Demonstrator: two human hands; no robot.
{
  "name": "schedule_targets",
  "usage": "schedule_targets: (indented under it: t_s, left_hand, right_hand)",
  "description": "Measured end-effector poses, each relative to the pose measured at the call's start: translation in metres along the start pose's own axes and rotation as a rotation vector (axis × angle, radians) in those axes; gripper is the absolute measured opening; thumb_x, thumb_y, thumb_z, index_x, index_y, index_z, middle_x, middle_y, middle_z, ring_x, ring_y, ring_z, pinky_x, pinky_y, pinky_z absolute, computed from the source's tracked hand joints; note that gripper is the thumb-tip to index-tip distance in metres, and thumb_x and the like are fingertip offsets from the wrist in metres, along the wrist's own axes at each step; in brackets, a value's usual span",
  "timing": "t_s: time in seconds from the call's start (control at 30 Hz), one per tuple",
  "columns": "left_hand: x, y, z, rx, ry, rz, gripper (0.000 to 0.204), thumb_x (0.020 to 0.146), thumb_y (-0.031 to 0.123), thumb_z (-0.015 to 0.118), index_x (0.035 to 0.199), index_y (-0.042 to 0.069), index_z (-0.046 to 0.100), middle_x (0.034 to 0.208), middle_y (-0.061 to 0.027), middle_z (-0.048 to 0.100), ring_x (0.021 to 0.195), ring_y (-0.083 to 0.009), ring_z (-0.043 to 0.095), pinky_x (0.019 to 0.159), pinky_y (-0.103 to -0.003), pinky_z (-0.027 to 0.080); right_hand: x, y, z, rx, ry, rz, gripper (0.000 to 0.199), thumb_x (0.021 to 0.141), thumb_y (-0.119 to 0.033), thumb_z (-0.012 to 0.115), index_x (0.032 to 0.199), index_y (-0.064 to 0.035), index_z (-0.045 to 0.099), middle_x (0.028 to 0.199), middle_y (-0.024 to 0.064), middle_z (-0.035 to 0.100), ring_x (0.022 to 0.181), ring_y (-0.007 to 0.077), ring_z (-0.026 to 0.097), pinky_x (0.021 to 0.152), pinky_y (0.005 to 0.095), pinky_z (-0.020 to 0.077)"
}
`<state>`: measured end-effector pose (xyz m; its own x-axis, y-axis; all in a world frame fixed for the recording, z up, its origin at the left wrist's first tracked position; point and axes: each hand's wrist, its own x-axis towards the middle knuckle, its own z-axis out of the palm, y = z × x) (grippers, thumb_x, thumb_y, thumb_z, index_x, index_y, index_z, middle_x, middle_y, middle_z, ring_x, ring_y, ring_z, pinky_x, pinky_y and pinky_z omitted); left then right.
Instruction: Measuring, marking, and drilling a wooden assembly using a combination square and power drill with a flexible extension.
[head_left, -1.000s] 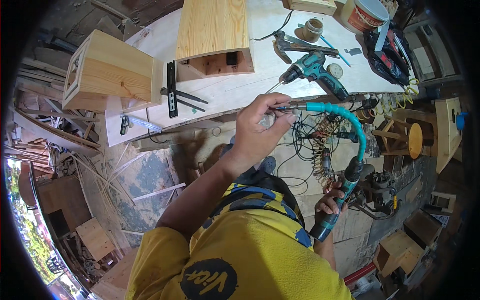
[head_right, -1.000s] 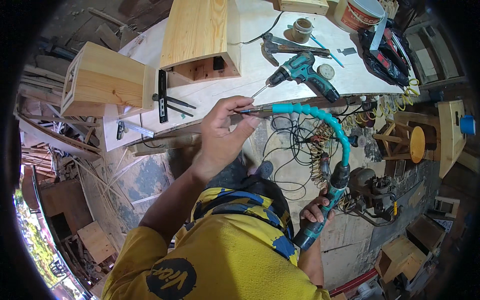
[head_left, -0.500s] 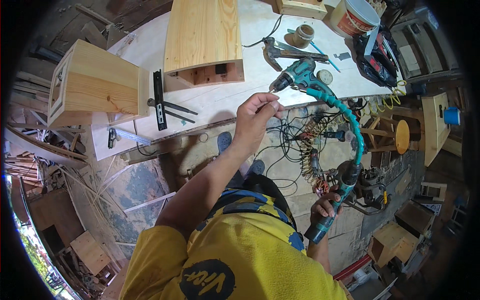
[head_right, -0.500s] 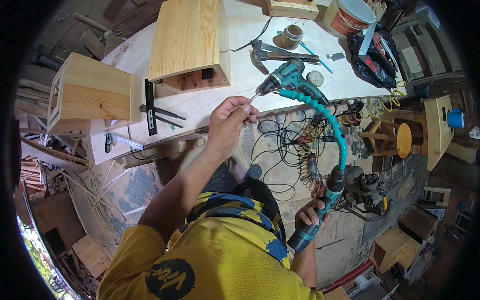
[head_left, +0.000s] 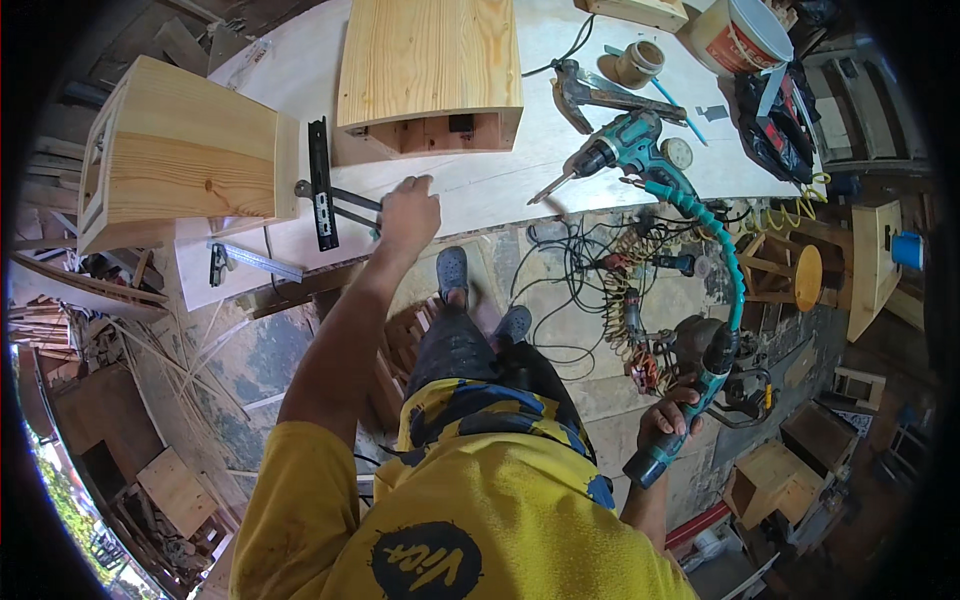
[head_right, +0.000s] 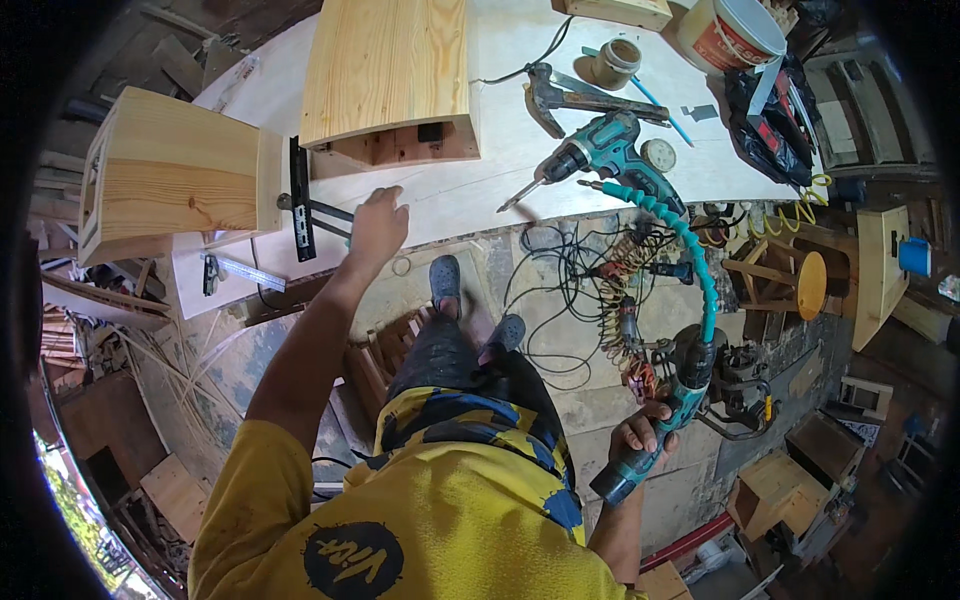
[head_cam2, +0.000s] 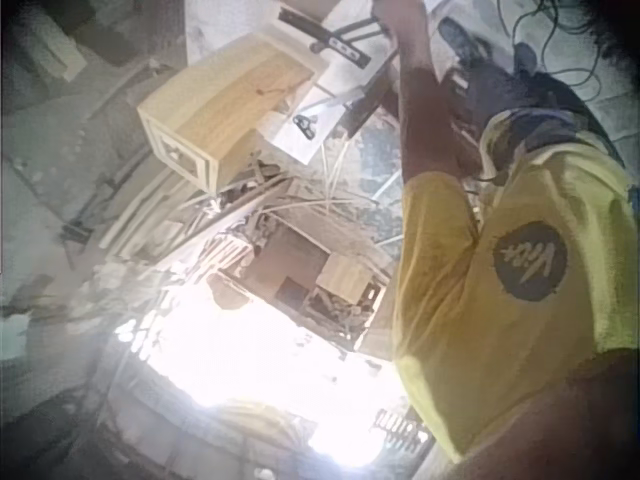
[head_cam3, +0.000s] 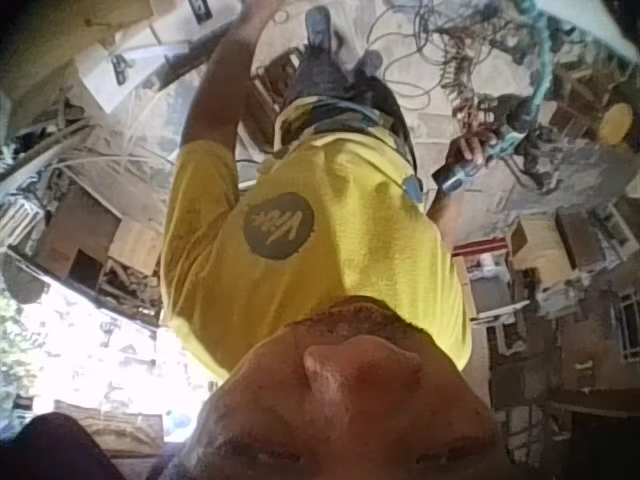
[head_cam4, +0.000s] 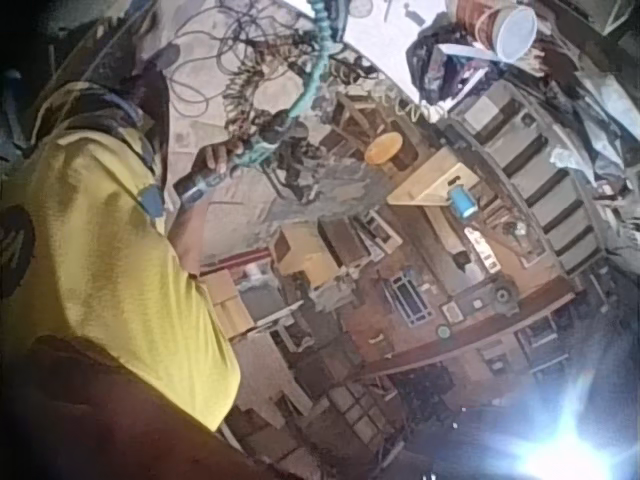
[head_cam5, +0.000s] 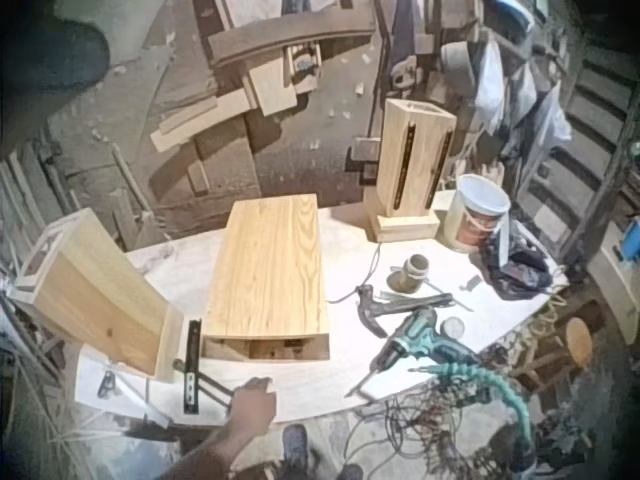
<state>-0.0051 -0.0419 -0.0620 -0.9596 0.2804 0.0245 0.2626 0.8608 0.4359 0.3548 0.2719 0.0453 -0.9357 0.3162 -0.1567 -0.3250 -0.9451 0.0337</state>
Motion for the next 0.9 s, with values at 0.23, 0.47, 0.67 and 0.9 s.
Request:
schedule_targets:
  t_s: [0.23,0.47,0.67,0.9]
  left_hand:
    - [0.020,0.028,-0.018,0.195,0.137,0.233,0.047,0.080,0.018,0.065,0.125,0.009,0.056,0.112,-0.0149,0.057,0.107,-0.0320,0.054,0.086,-0.046,0.043]
    - [0.072,0.035,-0.005,0.336,0.055,0.108,0.061,0.088,0.042,0.057,0.141,0.016,0.042,0.142,-0.0179,0.042,0.130,-0.0391,0.038,0.106,-0.050,0.031]
    - [0.080,0.025,0.001,0.298,0.073,0.158,0.067,0.089,0.050,0.055,0.146,0.022,0.035,0.144,-0.0182,0.040,0.133,-0.0395,0.035,0.106,-0.053,0.031]
    - [0.081,0.030,-0.004,0.332,-0.100,0.116,0.067,0.088,0.051,0.056,0.145,0.020,0.038,0.145,-0.0178,0.040,0.133,-0.0386,0.035,0.108,-0.053,0.028]
  right_hand:
    - [0.000,-0.005,-0.006,-0.067,0.005,-0.037,0.064,0.083,-0.010,0.062,0.141,-0.0026,0.035,0.118,0.0095,0.061,0.070,0.0173,0.061,0.068,0.0348,0.0523]
    - [-0.006,-0.002,-0.002,-0.101,0.039,-0.023,0.065,0.084,-0.010,0.061,0.142,-0.0034,0.032,0.117,0.0096,0.060,0.071,0.0177,0.062,0.068,0.0356,0.0527]
    - [-0.005,0.000,-0.004,-0.098,0.050,-0.017,0.065,0.084,-0.009,0.061,0.142,-0.0032,0.032,0.118,0.0100,0.060,0.071,0.0185,0.062,0.069,0.0362,0.0530]
    - [0.002,0.002,-0.001,-0.109,0.057,-0.019,0.067,0.083,-0.009,0.061,0.143,-0.0032,0.031,0.118,0.0106,0.060,0.073,0.0197,0.063,0.069,0.0369,0.0530]
